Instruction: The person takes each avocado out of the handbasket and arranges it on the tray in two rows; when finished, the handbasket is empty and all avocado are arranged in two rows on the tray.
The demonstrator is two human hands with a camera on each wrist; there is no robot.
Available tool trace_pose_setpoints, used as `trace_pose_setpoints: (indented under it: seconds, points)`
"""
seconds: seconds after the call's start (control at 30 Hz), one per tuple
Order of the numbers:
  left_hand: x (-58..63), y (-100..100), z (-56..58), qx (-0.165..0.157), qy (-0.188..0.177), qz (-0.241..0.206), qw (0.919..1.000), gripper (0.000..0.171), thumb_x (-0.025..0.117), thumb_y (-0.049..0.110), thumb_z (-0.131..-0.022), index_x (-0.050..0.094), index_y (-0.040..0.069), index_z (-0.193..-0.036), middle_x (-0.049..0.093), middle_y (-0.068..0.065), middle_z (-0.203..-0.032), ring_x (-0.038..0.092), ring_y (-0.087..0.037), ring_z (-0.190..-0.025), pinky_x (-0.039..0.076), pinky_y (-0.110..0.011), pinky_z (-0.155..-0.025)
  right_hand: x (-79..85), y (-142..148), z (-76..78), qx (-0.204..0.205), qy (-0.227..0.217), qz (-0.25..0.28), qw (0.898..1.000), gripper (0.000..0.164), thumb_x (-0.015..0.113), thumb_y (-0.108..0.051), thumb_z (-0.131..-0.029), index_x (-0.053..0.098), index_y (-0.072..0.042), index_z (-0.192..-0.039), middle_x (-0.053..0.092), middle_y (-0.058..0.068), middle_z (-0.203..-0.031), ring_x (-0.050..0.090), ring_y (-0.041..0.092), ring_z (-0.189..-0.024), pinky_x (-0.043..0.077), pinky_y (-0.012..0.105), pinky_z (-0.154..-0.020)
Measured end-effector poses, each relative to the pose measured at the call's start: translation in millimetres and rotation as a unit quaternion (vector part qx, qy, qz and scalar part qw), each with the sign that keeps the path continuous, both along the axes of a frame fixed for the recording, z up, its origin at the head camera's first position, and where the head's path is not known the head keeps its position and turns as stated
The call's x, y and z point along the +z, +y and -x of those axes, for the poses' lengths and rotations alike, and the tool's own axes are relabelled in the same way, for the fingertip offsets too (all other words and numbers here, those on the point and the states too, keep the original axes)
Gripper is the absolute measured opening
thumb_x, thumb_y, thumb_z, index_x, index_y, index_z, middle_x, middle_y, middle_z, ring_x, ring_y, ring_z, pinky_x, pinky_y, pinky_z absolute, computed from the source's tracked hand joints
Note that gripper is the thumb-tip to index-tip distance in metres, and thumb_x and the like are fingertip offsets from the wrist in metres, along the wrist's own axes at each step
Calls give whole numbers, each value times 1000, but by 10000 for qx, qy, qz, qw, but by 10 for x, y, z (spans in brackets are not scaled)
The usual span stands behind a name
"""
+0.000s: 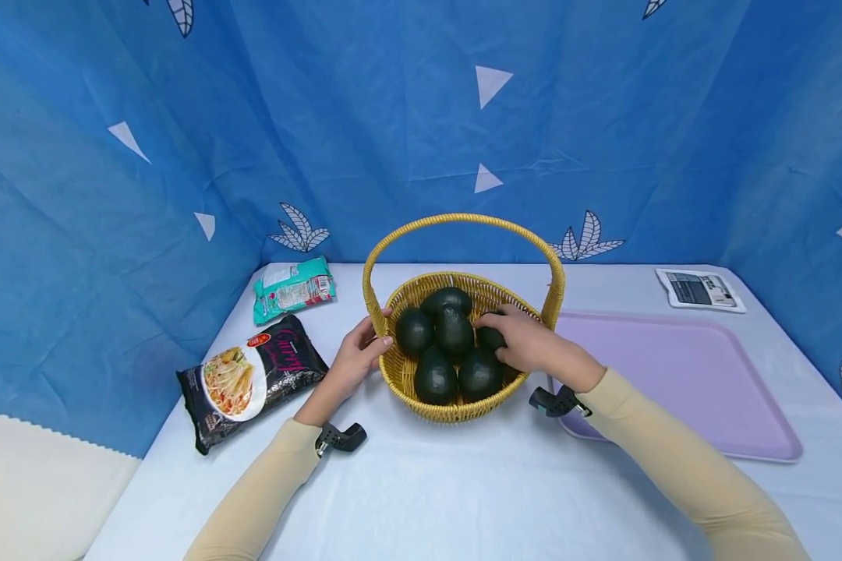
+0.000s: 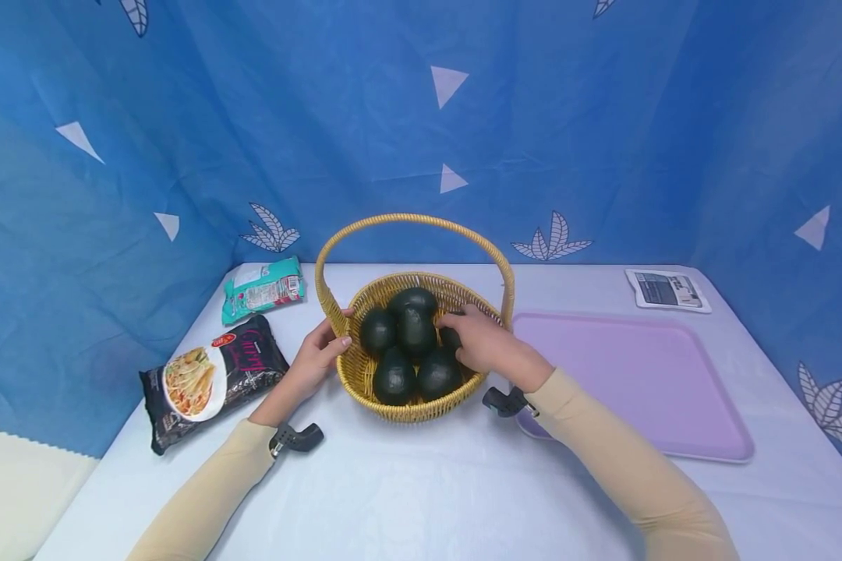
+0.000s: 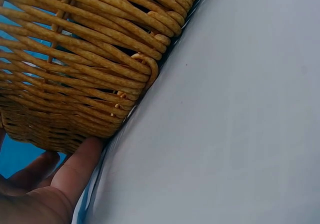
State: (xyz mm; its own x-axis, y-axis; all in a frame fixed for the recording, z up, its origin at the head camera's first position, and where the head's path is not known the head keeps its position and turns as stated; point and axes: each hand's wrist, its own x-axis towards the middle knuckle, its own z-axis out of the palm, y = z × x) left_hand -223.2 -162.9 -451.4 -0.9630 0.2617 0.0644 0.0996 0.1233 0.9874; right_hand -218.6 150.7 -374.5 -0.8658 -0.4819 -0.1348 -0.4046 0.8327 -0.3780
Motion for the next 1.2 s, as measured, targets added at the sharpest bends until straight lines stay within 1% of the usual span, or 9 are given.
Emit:
trace_pose_setpoints:
  seconds: [0.13, 0.3, 0.5, 0.77, 1.0, 1.2]
  points:
    - [-3, 8, -1, -11, -57, -58, 10000, 57, 58, 14, -101, 41, 14, -156, 46, -22, -156, 50, -39, -136, 59, -31, -94, -7, 3, -14, -19, 45, 39, 10000, 52, 68, -2, -91, 57, -9, -142, 48, 28, -146, 49, 43, -133, 54, 56, -101]
    - [-7, 16, 6, -13, -75, -153, 9999, 57, 58, 12, -101, 41, 13, -155, 46, -22, -156, 51, -38, -134, 59, -27, -90, -19, 12, -27, -57, 131, 141, 9998, 52, 67, -2, -91, 57, -8, -141, 48, 28, -145, 49, 42, -130, 56, 55, -99]
    - [-1, 25, -3, 5, 10, -186, 9998, 57, 57, 10, -101, 41, 10, -155, 46, -25, -155, 53, -35, -130, 59, -23, -86, -19, 19, -20, -98, 217, 335, 9992, 53, 65, -1, -91, 56, -7, -143, 49, 28, -142, 54, 39, -120, 58, 51, -91]
    - [-10, 23, 9, -20, 59, -51, 10000, 57, 58, 13, -100, 42, 12, -155, 47, -24, -154, 52, -38, -132, 58, -24, -88, 12, 19, -51, -169, 246, 374, 9989, 55, 65, -2, -91, 54, -8, -145, 44, 31, -147, 52, 42, -126, 58, 52, -91]
    - [-8, 18, 4, -23, 34, -165, 9999, 57, 58, 11, -100, 41, 10, -155, 46, -25, -154, 53, -36, -131, 58, -23, -87, 83, 8, -86, -362, 227, 597, 9973, 57, 65, -4, -92, 53, -11, -147, 37, 31, -155, 53, 46, -131, 58, 52, -92]
    - [-9, 14, 5, -25, 19, -213, 9998, 57, 58, 10, -100, 41, 10, -155, 46, -25, -154, 52, -36, -131, 58, -23, -87, 152, 26, -136, -323, 340, 944, 9944, 57, 68, -6, -92, 54, -11, -146, 42, 30, -151, 52, 47, -130, 59, 53, -91]
